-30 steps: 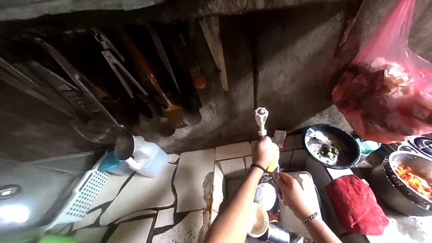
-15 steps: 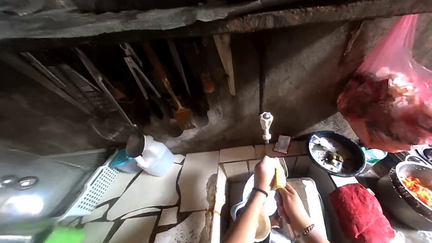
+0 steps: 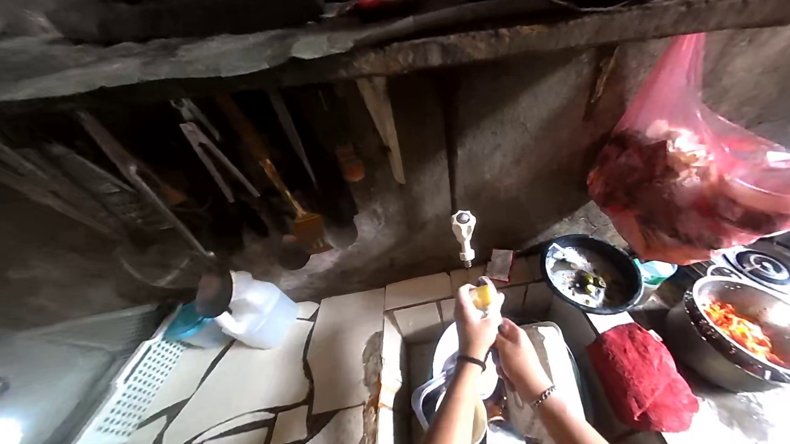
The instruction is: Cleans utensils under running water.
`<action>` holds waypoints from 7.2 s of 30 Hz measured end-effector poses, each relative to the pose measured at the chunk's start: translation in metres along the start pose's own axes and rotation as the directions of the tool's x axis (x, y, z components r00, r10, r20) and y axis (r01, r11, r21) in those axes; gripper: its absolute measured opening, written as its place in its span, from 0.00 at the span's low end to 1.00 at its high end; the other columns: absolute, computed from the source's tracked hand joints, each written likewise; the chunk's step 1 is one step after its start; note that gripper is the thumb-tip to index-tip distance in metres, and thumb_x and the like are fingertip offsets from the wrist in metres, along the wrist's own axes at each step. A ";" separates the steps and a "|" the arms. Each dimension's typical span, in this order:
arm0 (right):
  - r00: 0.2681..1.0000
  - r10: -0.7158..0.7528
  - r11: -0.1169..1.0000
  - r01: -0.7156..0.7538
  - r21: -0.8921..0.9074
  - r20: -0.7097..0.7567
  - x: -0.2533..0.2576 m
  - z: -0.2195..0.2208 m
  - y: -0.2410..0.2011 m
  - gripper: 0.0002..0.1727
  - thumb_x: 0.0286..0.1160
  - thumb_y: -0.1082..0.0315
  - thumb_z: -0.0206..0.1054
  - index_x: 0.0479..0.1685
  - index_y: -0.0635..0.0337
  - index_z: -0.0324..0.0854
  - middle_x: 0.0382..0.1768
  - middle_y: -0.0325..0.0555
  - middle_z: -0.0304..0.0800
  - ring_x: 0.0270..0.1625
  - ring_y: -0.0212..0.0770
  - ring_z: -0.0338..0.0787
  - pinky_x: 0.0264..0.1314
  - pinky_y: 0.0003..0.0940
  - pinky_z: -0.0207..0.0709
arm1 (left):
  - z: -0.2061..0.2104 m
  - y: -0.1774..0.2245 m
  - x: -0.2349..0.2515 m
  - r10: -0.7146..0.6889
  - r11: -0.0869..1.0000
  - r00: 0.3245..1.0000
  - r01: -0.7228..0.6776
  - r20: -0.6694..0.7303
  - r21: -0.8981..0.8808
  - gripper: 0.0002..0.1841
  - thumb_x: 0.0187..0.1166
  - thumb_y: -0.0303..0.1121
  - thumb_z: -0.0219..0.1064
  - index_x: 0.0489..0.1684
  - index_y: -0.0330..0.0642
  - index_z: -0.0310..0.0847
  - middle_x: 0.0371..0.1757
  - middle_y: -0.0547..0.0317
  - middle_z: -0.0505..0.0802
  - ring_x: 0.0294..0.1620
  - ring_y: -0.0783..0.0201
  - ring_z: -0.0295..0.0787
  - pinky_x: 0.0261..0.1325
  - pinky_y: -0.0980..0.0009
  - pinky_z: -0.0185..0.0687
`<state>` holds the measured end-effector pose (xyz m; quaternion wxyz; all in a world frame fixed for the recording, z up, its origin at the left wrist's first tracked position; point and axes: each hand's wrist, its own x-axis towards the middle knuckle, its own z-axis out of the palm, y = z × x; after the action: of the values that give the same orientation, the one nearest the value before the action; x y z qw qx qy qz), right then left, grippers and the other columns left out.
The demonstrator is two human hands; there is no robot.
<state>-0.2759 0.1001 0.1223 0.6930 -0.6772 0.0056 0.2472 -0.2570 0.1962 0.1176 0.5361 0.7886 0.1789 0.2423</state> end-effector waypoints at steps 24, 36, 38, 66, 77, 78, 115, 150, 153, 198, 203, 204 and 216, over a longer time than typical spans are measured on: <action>0.990 0.029 0.885 0.037 0.464 -0.135 -0.009 -0.072 0.045 0.16 0.88 0.74 0.54 0.69 0.69 0.72 0.46 0.49 0.90 0.45 0.36 0.91 0.52 0.34 0.87 | 0.029 0.007 -0.021 -0.323 0.823 0.910 0.405 0.258 -0.399 0.31 0.82 0.23 0.59 0.87 0.36 0.56 0.66 0.36 0.84 0.55 0.51 0.89 0.55 0.56 0.88; 0.911 0.404 0.685 -0.240 0.688 -0.084 0.037 -0.093 0.052 0.17 0.93 0.64 0.47 0.51 0.64 0.81 0.36 0.51 0.88 0.37 0.42 0.89 0.40 0.40 0.84 | 0.082 0.020 -0.078 -0.368 0.925 0.850 0.292 0.376 0.243 0.33 0.79 0.29 0.68 0.85 0.33 0.60 0.62 0.39 0.87 0.54 0.57 0.90 0.60 0.61 0.87; 0.923 0.350 0.725 -0.160 0.670 -0.158 0.045 -0.103 0.061 0.15 0.91 0.66 0.54 0.63 0.67 0.77 0.42 0.54 0.89 0.41 0.43 0.89 0.45 0.41 0.85 | 0.074 0.033 -0.084 -0.505 0.863 0.711 0.427 0.490 0.271 0.34 0.82 0.29 0.65 0.89 0.42 0.54 0.53 0.41 0.87 0.32 0.57 0.87 0.34 0.60 0.88; 0.913 0.337 0.939 -0.343 -0.014 0.231 0.136 -0.023 0.026 0.19 0.90 0.60 0.59 0.68 0.65 0.72 0.41 0.50 0.92 0.29 0.39 0.90 0.32 0.35 0.85 | 0.014 0.164 0.138 -0.349 0.298 0.915 -0.094 0.200 0.950 0.17 0.86 0.35 0.63 0.59 0.27 0.82 0.61 0.33 0.89 0.66 0.38 0.87 0.69 0.43 0.80; 0.936 0.292 0.946 -0.313 0.088 0.197 0.145 0.007 0.009 0.10 0.89 0.68 0.56 0.56 0.66 0.76 0.29 0.44 0.82 0.26 0.35 0.82 0.30 0.32 0.79 | 0.013 -0.076 0.077 -0.499 0.866 0.854 0.497 0.150 0.051 0.16 0.86 0.29 0.61 0.64 0.28 0.81 0.55 0.38 0.90 0.53 0.52 0.87 0.57 0.54 0.83; 0.936 0.298 0.946 -0.315 0.069 0.187 0.143 0.003 0.013 0.10 0.89 0.66 0.57 0.53 0.65 0.77 0.25 0.41 0.81 0.21 0.33 0.80 0.25 0.29 0.77 | 0.015 -0.078 0.085 -0.512 0.859 0.837 0.493 0.192 0.137 0.15 0.88 0.33 0.62 0.60 0.29 0.84 0.54 0.39 0.91 0.53 0.52 0.88 0.59 0.54 0.83; 0.787 0.332 0.898 -0.432 0.081 0.520 0.114 -0.028 0.047 0.29 0.96 0.48 0.40 0.62 0.65 0.77 0.40 0.52 0.93 0.39 0.47 0.94 0.46 0.45 0.89 | 0.011 -0.080 0.086 -0.374 0.915 0.800 0.400 0.469 0.047 0.18 0.68 0.22 0.73 0.59 0.34 0.86 0.54 0.45 0.92 0.52 0.57 0.90 0.59 0.58 0.86; 0.983 0.018 0.962 0.033 0.273 -0.183 0.147 0.024 0.021 0.10 0.81 0.73 0.66 0.54 0.71 0.82 0.39 0.53 0.90 0.40 0.41 0.90 0.49 0.39 0.84 | 0.030 -0.059 0.053 -0.288 0.955 0.948 0.295 0.133 -0.035 0.24 0.95 0.36 0.48 0.80 0.25 0.69 0.74 0.32 0.83 0.78 0.47 0.78 0.84 0.54 0.67; 0.984 0.139 0.889 -0.074 0.452 -0.112 0.150 0.039 0.014 0.09 0.81 0.74 0.66 0.50 0.73 0.77 0.27 0.50 0.89 0.24 0.36 0.88 0.31 0.30 0.84 | 0.017 -0.067 0.026 -0.263 0.953 0.961 0.244 0.091 0.178 0.25 0.91 0.28 0.52 0.85 0.26 0.62 0.72 0.34 0.85 0.75 0.48 0.82 0.82 0.56 0.72; 0.991 0.088 0.995 -0.082 0.063 -0.102 0.116 -0.012 0.056 0.08 0.81 0.71 0.68 0.50 0.68 0.84 0.28 0.44 0.91 0.18 0.33 0.81 0.23 0.29 0.76 | 0.023 -0.079 0.070 -0.438 0.883 0.875 0.462 0.207 -0.085 0.12 0.82 0.24 0.64 0.59 0.30 0.85 0.50 0.43 0.92 0.47 0.55 0.88 0.53 0.57 0.85; 0.996 0.094 0.977 -0.091 0.194 -0.009 0.117 -0.003 0.051 0.08 0.84 0.73 0.64 0.52 0.70 0.80 0.29 0.47 0.92 0.15 0.31 0.78 0.18 0.26 0.71 | 0.015 -0.084 0.081 -0.407 0.903 0.905 0.419 0.126 -0.093 0.08 0.80 0.24 0.66 0.49 0.32 0.89 0.41 0.47 0.93 0.41 0.59 0.88 0.48 0.58 0.85; 0.996 0.092 0.971 -0.087 0.221 -0.012 0.118 0.002 0.050 0.08 0.84 0.73 0.63 0.51 0.70 0.80 0.28 0.47 0.91 0.15 0.31 0.77 0.17 0.26 0.70 | 0.018 -0.082 0.083 -0.379 0.923 0.924 0.381 0.045 -0.054 0.07 0.82 0.27 0.66 0.41 0.34 0.91 0.36 0.50 0.92 0.39 0.60 0.87 0.49 0.58 0.83; 0.955 0.199 0.968 -0.226 0.106 0.218 0.125 -0.010 0.040 0.15 0.92 0.64 0.57 0.51 0.69 0.80 0.21 0.48 0.89 0.15 0.36 0.84 0.18 0.29 0.79 | 0.033 -0.092 0.088 -0.521 0.842 0.854 0.511 -0.015 -0.173 0.09 0.84 0.23 0.62 0.51 0.33 0.89 0.49 0.41 0.92 0.51 0.52 0.88 0.59 0.52 0.81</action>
<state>-0.1767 0.1305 0.0409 0.7016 -0.5972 0.0230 0.3881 -0.1681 0.2516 0.0383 0.6381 0.6572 0.3804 0.1271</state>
